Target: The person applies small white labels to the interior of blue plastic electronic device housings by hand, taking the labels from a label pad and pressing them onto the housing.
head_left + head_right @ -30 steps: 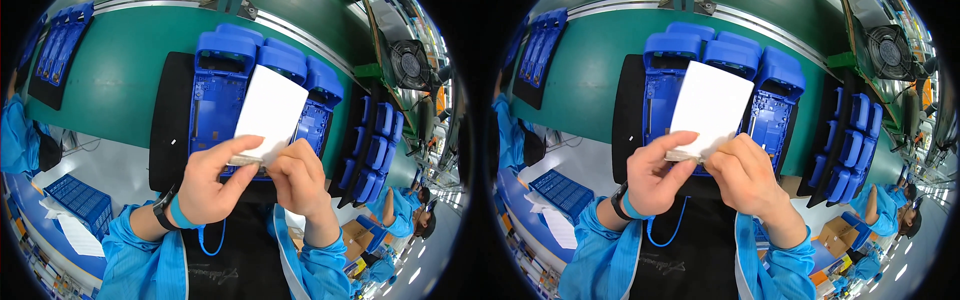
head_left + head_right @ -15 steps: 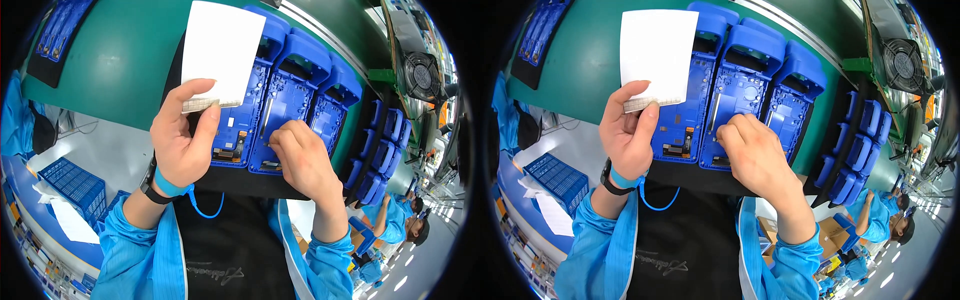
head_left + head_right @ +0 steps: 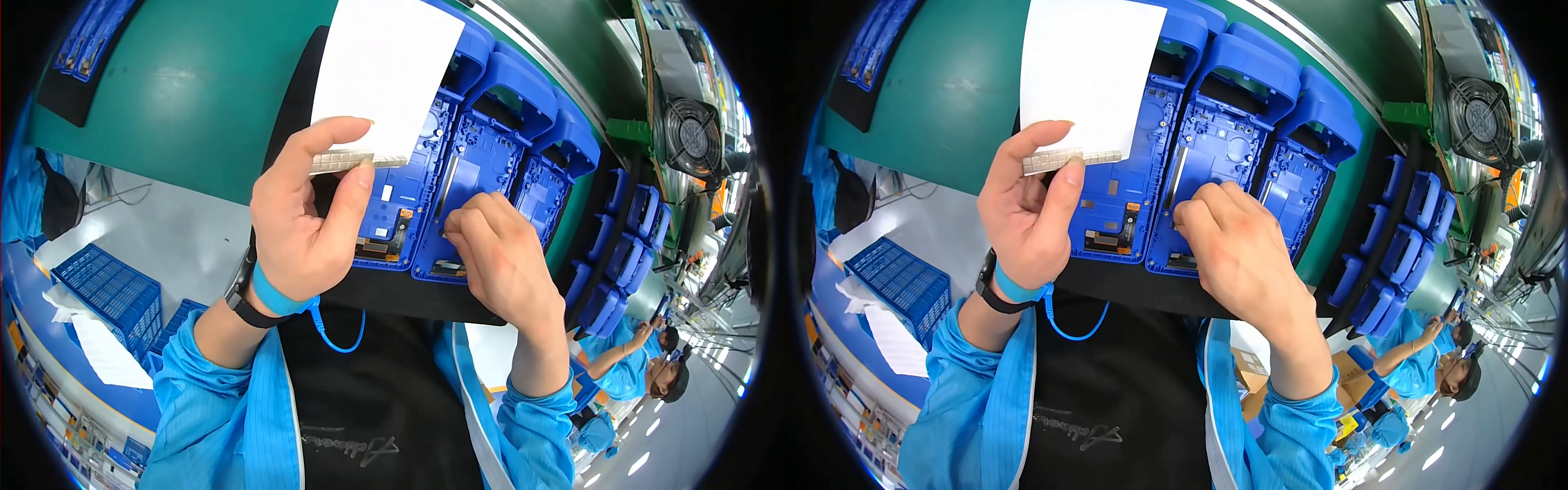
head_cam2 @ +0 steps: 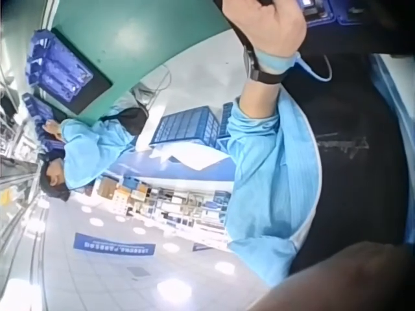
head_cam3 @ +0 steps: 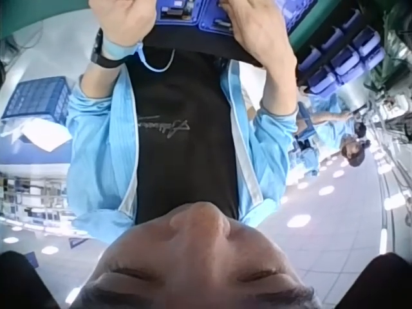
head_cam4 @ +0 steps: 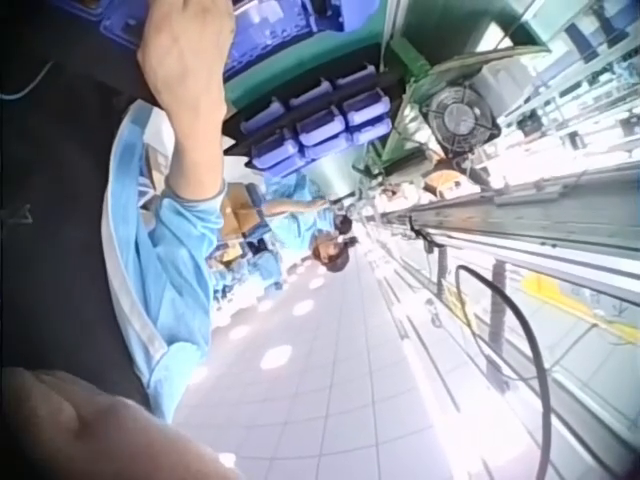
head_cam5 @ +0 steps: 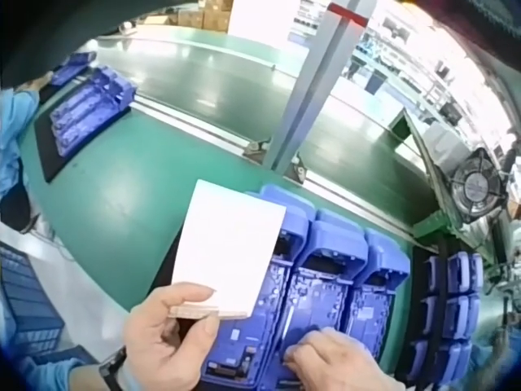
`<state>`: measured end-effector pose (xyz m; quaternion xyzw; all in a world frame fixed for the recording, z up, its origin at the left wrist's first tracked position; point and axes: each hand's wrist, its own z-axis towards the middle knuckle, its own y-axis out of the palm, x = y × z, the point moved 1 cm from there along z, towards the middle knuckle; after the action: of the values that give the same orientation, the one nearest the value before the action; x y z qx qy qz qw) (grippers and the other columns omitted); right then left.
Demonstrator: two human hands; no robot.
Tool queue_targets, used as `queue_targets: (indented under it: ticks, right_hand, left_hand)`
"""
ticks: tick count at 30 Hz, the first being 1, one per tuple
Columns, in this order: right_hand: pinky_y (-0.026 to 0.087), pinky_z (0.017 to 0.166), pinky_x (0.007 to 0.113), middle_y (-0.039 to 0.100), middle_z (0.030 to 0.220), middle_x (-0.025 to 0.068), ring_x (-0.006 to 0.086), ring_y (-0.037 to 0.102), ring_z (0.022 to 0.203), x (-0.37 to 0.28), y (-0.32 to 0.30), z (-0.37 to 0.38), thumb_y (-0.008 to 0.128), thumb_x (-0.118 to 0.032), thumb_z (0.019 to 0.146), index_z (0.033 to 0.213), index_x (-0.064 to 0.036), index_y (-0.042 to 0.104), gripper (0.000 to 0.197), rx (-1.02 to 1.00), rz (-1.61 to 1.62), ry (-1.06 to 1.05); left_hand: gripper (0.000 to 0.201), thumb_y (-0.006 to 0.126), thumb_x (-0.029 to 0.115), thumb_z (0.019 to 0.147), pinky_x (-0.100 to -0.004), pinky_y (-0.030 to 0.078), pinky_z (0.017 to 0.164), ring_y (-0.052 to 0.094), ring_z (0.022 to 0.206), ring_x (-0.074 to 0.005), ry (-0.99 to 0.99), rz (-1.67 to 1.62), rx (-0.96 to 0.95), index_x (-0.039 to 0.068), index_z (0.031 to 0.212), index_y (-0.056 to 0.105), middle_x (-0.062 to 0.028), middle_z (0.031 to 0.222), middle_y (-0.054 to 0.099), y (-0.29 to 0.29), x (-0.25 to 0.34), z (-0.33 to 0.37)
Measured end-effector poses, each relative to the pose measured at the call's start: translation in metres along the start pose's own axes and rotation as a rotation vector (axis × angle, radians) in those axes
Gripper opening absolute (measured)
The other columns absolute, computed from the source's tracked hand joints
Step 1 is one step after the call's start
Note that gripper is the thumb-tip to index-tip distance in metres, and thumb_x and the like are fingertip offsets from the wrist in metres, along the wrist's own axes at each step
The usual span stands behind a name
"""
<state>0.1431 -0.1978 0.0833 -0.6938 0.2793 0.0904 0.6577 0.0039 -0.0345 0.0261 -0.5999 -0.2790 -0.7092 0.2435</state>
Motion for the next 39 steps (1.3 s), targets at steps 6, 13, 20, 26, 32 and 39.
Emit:
queue_targets:
  ticks: [6, 13, 20, 26, 32, 39]
  right_hand:
    - [0.049, 0.068, 0.038, 0.059, 0.086, 0.0117, 0.0297, 0.058, 0.079, -0.003, 0.000, 0.000, 0.070, 0.004, 0.080, 0.088, -0.0005, 0.061, 0.014, 0.005, -0.039, -0.003]
    - [0.049, 0.068, 0.038, 0.059, 0.089, 0.0120, 0.0301, 0.058, 0.079, -0.001, 0.005, -0.006, 0.073, 0.005, 0.076, 0.088, -0.0005, 0.061, 0.018, 0.077, -0.080, -0.018]
    - [0.045, 0.077, 0.037, 0.059, 0.090, 0.0096, 0.0280, 0.055, 0.085, 0.003, 0.002, -0.026, 0.075, 0.001, 0.077, 0.089, -0.0027, 0.062, 0.018, 0.077, 0.004, 0.031]
    - [0.044, 0.079, 0.038, 0.057, 0.093, 0.0107, 0.0300, 0.052, 0.089, 0.004, 0.007, -0.029, 0.071, 0.005, 0.076, 0.088, -0.0024, 0.060, 0.018, 0.060, -0.027, 0.056]
    - [0.043, 0.078, 0.038, 0.055, 0.091, 0.0099, 0.0297, 0.051, 0.087, 0.003, 0.008, -0.028, 0.072, 0.003, 0.076, 0.089, -0.0033, 0.061, 0.018, 0.073, -0.045, 0.045]
    - [0.044, 0.078, 0.038, 0.057, 0.093, 0.0095, 0.0293, 0.052, 0.088, 0.004, 0.005, -0.027, 0.073, 0.002, 0.076, 0.089, -0.0041, 0.062, 0.018, 0.056, -0.053, 0.055]
  left_hand:
    - [0.030, 0.061, 0.000, 0.095, -0.0251, 0.051, 0.082, 0.065, 0.095, -0.0127, 0.000, -0.005, -0.005, -0.004, 0.124, 0.059, -0.0112, 0.109, 0.068, -0.001, -0.001, -0.002]
    - [0.030, 0.061, 0.000, 0.095, -0.0252, 0.052, 0.082, 0.065, 0.095, -0.0126, -0.007, -0.033, -0.001, -0.004, 0.124, 0.058, -0.0113, 0.109, 0.068, -0.001, -0.001, 0.000]
    - [0.030, 0.061, 0.000, 0.095, -0.0252, 0.051, 0.083, 0.065, 0.095, -0.0129, 0.041, -0.017, -0.005, -0.004, 0.125, 0.058, -0.0111, 0.108, 0.068, -0.002, -0.002, 0.002]
    - [0.030, 0.061, 0.000, 0.095, -0.0250, 0.051, 0.083, 0.064, 0.095, -0.0125, 0.028, -0.051, 0.008, -0.003, 0.125, 0.059, -0.0102, 0.108, 0.068, -0.001, -0.002, 0.000]
    - [0.030, 0.061, -0.001, 0.095, -0.0251, 0.051, 0.083, 0.064, 0.095, -0.0125, 0.030, -0.041, -0.002, -0.003, 0.125, 0.059, -0.0099, 0.108, 0.068, -0.001, -0.001, 0.000]
    - [0.030, 0.061, -0.001, 0.095, -0.0251, 0.051, 0.083, 0.064, 0.095, -0.0123, 0.036, -0.031, 0.003, -0.003, 0.124, 0.059, -0.0095, 0.106, 0.068, -0.001, 0.000, 0.001]
